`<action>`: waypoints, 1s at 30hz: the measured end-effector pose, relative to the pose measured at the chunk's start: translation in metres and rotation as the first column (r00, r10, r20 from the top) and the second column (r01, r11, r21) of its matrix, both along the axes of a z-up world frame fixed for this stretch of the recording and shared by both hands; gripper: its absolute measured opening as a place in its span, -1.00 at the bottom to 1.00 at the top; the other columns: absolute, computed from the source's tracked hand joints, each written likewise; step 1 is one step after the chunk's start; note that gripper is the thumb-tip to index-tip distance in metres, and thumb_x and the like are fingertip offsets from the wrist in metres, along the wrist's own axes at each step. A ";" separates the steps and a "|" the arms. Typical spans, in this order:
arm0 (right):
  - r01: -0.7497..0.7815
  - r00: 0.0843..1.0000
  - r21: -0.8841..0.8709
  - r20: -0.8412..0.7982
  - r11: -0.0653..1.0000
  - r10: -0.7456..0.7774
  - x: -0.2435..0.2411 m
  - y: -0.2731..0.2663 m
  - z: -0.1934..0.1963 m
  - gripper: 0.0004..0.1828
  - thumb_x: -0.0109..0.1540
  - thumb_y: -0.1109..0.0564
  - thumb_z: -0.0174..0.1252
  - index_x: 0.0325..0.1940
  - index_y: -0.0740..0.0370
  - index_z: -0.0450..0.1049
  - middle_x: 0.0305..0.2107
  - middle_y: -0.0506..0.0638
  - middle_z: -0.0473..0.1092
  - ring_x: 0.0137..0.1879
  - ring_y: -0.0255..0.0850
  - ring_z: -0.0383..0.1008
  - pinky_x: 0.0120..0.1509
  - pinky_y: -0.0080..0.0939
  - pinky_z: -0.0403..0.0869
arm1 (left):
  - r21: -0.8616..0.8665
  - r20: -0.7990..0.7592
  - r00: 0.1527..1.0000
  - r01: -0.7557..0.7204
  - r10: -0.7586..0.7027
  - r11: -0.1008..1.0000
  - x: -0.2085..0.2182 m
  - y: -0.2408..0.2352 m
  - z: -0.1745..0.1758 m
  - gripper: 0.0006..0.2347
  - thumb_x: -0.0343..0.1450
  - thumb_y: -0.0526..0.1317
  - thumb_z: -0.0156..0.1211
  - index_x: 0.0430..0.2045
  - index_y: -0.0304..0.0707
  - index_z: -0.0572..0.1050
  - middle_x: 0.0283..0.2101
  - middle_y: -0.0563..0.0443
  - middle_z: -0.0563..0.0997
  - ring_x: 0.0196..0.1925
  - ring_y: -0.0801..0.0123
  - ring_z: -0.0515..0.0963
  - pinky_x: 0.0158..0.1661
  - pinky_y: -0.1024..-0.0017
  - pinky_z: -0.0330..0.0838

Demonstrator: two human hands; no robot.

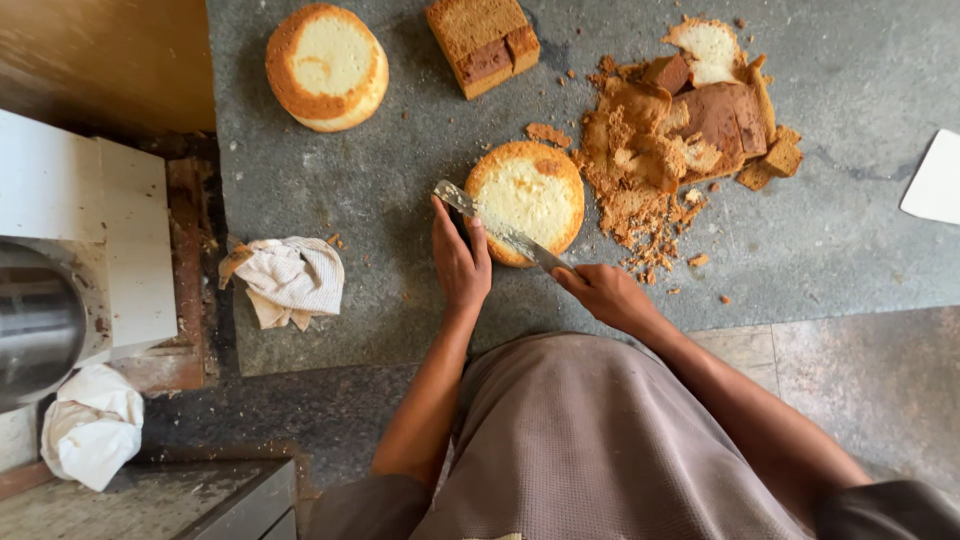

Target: The person uses a serrated knife to trim the crusts from round and rectangular cakes on a countertop. They remove the crusts from the sides and top, placing the trimmed pieces aside. The person then walks to a rack of baked goods.

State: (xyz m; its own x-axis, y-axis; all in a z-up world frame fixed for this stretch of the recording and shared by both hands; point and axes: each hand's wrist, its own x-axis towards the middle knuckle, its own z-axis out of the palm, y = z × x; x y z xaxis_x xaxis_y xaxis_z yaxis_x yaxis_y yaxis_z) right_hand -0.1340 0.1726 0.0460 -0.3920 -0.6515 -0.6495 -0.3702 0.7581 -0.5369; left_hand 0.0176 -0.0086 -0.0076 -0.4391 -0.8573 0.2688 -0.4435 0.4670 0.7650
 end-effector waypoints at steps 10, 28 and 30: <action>0.291 0.887 -0.089 0.398 0.953 -0.234 -0.024 0.042 -0.007 -0.49 0.39 -0.26 -0.12 -0.26 0.16 0.52 -0.73 -0.08 0.21 -0.73 -0.31 0.09 -0.68 -0.18 0.21 | 0.052 -0.046 0.999 -0.015 0.017 0.999 -0.003 -0.005 -0.001 -0.40 0.64 -0.01 -0.13 0.48 -0.50 -0.05 0.50 -0.45 0.16 0.51 -0.24 0.21 0.43 0.06 0.13; 0.733 0.618 -0.153 0.556 0.663 -0.556 -0.038 0.039 -0.009 -0.55 0.41 -0.22 0.03 -0.31 0.20 0.29 -0.72 0.01 0.25 -0.76 -0.23 0.14 -0.71 -0.21 0.14 | -0.058 0.377 0.777 0.563 -0.504 0.824 -0.081 0.014 0.030 -0.50 0.46 0.20 0.02 0.12 -0.17 0.47 0.42 -0.21 0.31 0.56 -0.05 0.19 0.55 -0.15 -0.10; 0.649 0.714 -0.228 0.512 0.726 -0.477 -0.037 0.021 -0.018 -0.58 0.39 -0.19 -0.01 -0.16 0.26 0.38 -0.55 0.10 0.41 -0.63 -0.16 0.35 -0.57 -0.18 0.38 | -0.172 0.078 0.969 0.243 -0.233 0.955 -0.075 -0.034 0.020 -0.46 0.47 0.10 0.11 0.18 -0.39 0.42 0.30 -0.32 0.41 0.39 -0.03 0.34 0.41 0.02 0.20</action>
State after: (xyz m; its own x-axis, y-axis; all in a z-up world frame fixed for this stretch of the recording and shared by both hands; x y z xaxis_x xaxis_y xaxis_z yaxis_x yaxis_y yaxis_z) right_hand -0.1710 0.1937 0.0284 -0.5313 -0.6077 -0.5902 0.3688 0.4613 -0.8070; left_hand -0.0572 -0.0422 0.0127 -0.6433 -0.6662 0.3773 -0.3426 0.6912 0.6363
